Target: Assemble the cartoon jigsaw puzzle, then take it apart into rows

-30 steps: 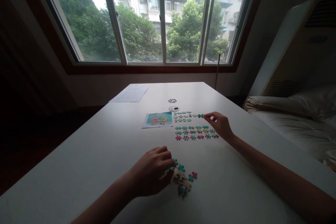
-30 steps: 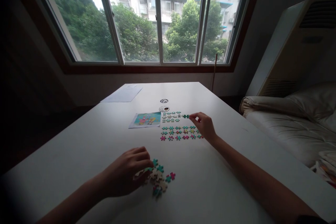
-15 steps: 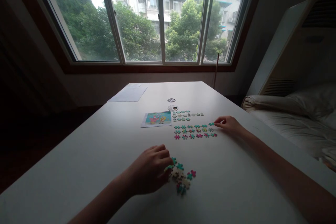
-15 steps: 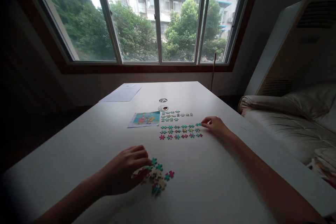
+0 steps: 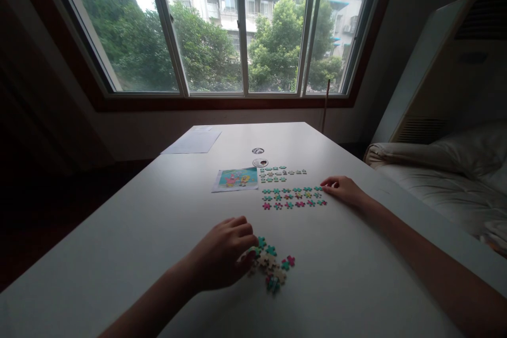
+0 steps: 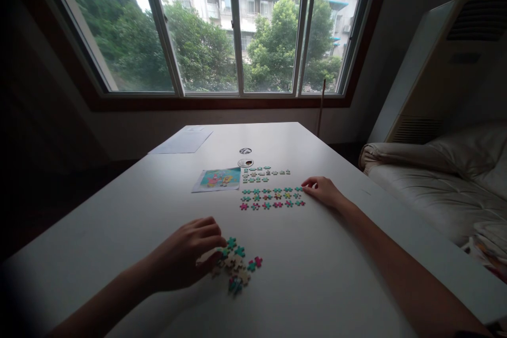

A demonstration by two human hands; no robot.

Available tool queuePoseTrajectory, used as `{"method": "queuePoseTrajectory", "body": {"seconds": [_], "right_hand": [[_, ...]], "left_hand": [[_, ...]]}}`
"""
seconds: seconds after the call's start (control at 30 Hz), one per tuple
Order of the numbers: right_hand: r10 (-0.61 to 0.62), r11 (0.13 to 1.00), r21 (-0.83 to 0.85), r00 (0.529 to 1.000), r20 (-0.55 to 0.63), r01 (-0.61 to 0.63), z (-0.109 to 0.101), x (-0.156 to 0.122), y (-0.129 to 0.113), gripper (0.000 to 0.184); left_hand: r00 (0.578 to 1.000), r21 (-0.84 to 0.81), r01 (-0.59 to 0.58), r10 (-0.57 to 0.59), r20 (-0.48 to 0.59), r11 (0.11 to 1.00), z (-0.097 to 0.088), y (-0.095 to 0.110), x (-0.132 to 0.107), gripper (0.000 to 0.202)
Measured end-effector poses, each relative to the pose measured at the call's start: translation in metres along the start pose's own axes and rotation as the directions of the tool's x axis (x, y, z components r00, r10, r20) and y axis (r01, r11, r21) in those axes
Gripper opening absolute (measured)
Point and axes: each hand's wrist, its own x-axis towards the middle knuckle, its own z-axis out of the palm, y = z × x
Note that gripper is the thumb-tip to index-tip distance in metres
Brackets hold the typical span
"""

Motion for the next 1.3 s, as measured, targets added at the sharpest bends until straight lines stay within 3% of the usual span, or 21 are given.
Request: {"method": "queuePoseTrajectory", "body": {"seconds": [0.43,0.6,0.8,1.0,1.13,1.2,1.3], "right_hand": [[-0.061,0.998,-0.012,0.995,-0.084,0.06,0.003,-0.001,-0.013,0.026],[-0.194,0.979,0.044,0.974,-0.117,0.2,0.013,-0.007,-0.048,0.021],[-0.405,0.901,0.147,0.913,-0.045,0.407,0.033,-0.033,-0.102,0.014],[-0.509,0.847,0.148,0.859,-0.053,0.511,0.037,-0.053,-0.131,0.01],[-0.549,0.828,0.09,0.833,-0.071,0.553,0.041,-0.062,-0.139,0.008],[-0.564,0.82,0.07,0.822,-0.078,0.568,0.045,-0.066,-0.143,0.009],[-0.567,0.816,0.049,0.815,-0.121,0.576,0.049,-0.069,-0.148,0.014]], "left_hand": [[0.997,-0.089,0.031,-0.025,0.071,0.996,-0.006,0.007,0.004,0.015],[0.997,-0.084,0.033,-0.027,0.078,0.996,-0.001,0.006,0.007,0.01],[0.998,-0.051,0.016,-0.013,0.055,0.999,0.005,0.009,0.01,0.008],[0.999,-0.03,0.023,-0.024,-0.025,0.999,0.01,0.008,0.011,0.014],[0.981,-0.155,0.103,-0.126,-0.149,0.982,0.012,0.006,0.014,0.014],[0.946,-0.308,0.176,-0.247,-0.21,0.935,0.012,0.006,0.017,0.016],[0.88,-0.511,0.282,-0.431,-0.199,0.812,0.013,0.006,0.02,0.025]]}}
